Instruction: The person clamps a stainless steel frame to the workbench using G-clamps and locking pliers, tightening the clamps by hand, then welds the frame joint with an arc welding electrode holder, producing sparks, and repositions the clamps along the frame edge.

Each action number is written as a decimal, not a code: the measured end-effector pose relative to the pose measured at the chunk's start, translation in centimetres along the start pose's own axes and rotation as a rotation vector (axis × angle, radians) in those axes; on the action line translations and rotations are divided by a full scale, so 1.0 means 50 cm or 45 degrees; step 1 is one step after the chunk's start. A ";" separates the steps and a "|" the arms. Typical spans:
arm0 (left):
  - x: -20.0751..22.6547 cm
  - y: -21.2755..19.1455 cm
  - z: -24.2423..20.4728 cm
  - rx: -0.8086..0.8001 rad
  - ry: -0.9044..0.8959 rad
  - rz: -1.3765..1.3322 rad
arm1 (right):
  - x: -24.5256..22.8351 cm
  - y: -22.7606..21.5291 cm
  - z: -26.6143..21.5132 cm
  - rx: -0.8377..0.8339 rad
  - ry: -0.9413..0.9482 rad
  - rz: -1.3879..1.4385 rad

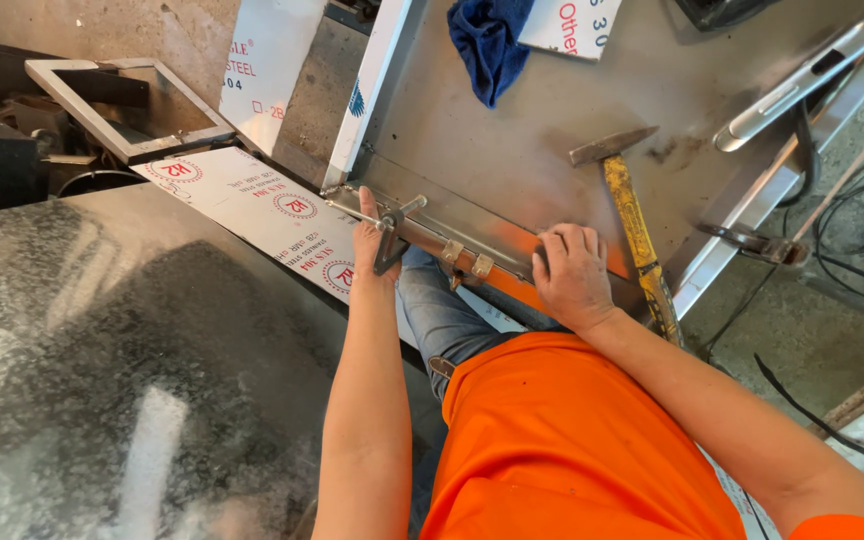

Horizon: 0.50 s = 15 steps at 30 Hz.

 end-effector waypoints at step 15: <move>-0.009 -0.013 -0.001 -0.009 0.047 0.070 | -0.145 0.160 0.310 -0.263 -0.640 -0.295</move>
Point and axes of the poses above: each hand's wrist, its own z-axis towards the middle knuckle, its own y-axis out of the palm, x = y × z, the point moved 8 cm from there along z, towards the middle knuckle, and after that the axes turned 3 degrees about -x, right-handed, at the moved point
